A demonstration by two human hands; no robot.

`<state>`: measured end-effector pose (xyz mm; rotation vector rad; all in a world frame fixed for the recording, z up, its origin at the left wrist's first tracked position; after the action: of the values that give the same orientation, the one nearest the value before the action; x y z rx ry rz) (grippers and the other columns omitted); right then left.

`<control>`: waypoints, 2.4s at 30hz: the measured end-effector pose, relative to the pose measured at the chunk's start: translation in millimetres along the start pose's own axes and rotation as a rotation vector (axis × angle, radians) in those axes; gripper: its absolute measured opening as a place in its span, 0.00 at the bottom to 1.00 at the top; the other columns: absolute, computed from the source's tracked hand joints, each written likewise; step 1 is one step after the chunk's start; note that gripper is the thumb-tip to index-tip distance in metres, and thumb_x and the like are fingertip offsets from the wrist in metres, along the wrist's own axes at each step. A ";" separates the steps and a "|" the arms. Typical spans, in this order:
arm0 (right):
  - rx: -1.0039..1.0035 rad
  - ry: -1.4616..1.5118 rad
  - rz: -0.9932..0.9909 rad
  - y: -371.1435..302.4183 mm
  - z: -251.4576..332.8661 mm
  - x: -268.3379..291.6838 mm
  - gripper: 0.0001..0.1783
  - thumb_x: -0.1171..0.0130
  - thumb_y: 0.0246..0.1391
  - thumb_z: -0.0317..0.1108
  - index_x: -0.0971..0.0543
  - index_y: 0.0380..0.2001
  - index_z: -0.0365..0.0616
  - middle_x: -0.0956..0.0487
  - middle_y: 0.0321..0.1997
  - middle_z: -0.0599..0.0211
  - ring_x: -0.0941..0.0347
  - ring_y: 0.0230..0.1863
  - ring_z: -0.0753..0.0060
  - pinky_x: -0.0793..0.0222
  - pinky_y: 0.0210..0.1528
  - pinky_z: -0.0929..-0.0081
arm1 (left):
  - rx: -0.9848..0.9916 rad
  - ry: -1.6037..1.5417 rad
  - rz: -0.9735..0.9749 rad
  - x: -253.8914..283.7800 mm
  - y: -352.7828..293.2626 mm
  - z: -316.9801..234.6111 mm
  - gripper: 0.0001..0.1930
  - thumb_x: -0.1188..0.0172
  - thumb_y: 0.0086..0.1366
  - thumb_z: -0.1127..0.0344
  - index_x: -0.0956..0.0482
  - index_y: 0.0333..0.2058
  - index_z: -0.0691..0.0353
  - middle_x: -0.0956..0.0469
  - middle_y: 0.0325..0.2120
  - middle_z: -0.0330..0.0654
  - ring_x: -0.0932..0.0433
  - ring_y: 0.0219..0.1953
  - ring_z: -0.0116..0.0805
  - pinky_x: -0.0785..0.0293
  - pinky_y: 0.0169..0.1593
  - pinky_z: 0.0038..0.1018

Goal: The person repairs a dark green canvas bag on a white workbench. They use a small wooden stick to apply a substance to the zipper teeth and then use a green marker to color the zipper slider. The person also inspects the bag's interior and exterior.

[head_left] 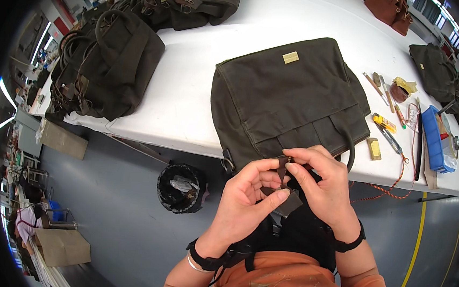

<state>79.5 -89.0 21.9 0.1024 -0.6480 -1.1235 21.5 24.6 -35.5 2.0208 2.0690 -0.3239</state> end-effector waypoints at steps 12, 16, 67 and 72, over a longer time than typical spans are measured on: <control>0.112 -0.113 -0.051 0.1 5.1 1.1 0.11 0.36 0.52 0.25 0.19 0.41 0.39 0.18 0.30 0.63 0.24 0.33 0.64 0.29 0.37 0.70 | -0.032 0.116 -0.018 4.0 -0.3 0.6 0.27 0.34 0.59 0.79 0.30 0.58 0.63 0.23 0.41 0.34 0.25 0.44 0.22 0.29 0.44 0.20; 0.147 -0.152 -0.111 9.9 2.8 4.1 0.09 0.36 0.52 0.26 0.18 0.38 0.39 0.19 0.29 0.64 0.25 0.30 0.63 0.31 0.35 0.68 | -0.041 0.175 -0.019 3.8 5.4 -3.6 0.32 0.32 0.57 0.76 0.32 0.60 0.60 0.24 0.44 0.34 0.26 0.44 0.21 0.30 0.43 0.20; 0.184 -0.149 -0.111 3.8 -6.7 16.0 0.16 0.39 0.47 0.18 0.20 0.41 0.41 0.19 0.35 0.62 0.23 0.38 0.59 0.29 0.40 0.68 | -0.130 -0.076 -0.022 -8.4 21.3 0.6 0.15 0.48 0.72 0.68 0.24 0.52 0.71 0.18 0.43 0.46 0.19 0.47 0.31 0.24 0.50 0.24; 0.220 -0.150 0.012 5.6 12.3 12.2 0.28 0.39 0.41 0.19 0.22 0.51 0.44 0.20 0.41 0.60 0.25 0.43 0.57 0.30 0.45 0.65 | -0.127 -0.006 -0.051 -7.8 19.2 -3.7 0.14 0.49 0.73 0.68 0.24 0.50 0.70 0.18 0.37 0.41 0.21 0.40 0.25 0.25 0.45 0.20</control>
<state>80.8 -94.1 39.4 0.2038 -0.9047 -1.0520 40.8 18.9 -29.5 1.8943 2.0846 -0.2011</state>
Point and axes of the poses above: each hand's wrist, its own y-axis towards the middle knuckle, its own x-axis out of the back of the hand, z = x × y, the point moved 10 cm from there along y, towards the middle knuckle
